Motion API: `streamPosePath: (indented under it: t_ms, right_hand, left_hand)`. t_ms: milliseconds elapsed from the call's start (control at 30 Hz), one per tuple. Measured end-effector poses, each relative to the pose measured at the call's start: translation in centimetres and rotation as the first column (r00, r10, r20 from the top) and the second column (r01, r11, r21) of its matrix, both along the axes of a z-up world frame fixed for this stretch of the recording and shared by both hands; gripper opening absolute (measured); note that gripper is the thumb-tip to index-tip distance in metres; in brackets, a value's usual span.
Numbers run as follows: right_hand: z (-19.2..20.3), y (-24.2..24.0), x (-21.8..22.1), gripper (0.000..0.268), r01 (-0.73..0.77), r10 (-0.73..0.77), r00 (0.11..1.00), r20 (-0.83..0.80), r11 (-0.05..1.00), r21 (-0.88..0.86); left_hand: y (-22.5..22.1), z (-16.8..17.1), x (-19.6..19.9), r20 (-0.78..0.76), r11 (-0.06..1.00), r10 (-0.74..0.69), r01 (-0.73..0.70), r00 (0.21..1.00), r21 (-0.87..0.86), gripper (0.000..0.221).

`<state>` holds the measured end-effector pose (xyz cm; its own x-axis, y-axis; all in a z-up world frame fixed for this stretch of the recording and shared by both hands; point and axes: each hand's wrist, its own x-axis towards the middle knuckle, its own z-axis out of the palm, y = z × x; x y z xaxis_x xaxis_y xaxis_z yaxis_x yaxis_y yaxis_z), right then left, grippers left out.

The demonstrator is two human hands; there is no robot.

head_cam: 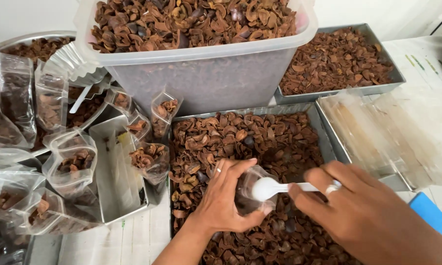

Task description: The person scoops dried brown fruit pieces from a metal tray into small clear plastic bags using a white plastic spoon. They repeatedly fill each bag and place it into a metal bin on the left. The process continues throughout the clip with multiple bags being filled and set aside.

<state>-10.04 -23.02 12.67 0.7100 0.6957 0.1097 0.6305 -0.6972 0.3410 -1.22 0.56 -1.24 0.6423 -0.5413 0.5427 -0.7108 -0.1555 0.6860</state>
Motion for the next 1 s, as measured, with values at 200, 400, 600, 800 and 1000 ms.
streamPosePath:
  t_ms: [200, 400, 600, 800, 1000]
  right_hand:
    - [-2.1, 3.2, 1.5, 0.016, -0.102, 0.094, 0.991, 0.095, 0.991, 0.092]
    - [0.6, 1.0, -0.8, 0.034, 0.032, -0.032, 0.999, 0.02, 0.999, 0.011]
    - [-1.5, 2.5, 0.3, 0.022, -0.061, 0.059, 0.998, 0.024, 0.995, 0.078]
    - [-4.1, -3.9, -3.1, 0.082, 0.271, -0.284, 0.941, -0.185, 0.958, -0.089]
    - [-5.2, -8.1, -4.8, 0.029, 0.816, -0.798, 0.578, -0.168, 0.568, 0.109]
  left_hand:
    - [-0.5, -1.0, -0.2, 0.136, 0.995, -0.042, 0.054, 0.99, -0.088, 0.08]
    - [-0.6, -2.2, 0.2, 0.049, 0.998, -0.052, 0.053, 0.997, -0.026, 0.086]
    - [0.2, -0.2, -0.5, -0.017, 1.0, -0.01, 0.01, 1.0, -0.017, 0.084]
    - [-0.4, -2.6, 0.7, 0.067, 0.999, -0.038, 0.04, 0.997, -0.016, 0.089]
    - [0.2, -0.3, 1.0, -0.002, 0.999, 0.022, -0.022, 1.0, -0.028, 0.08]
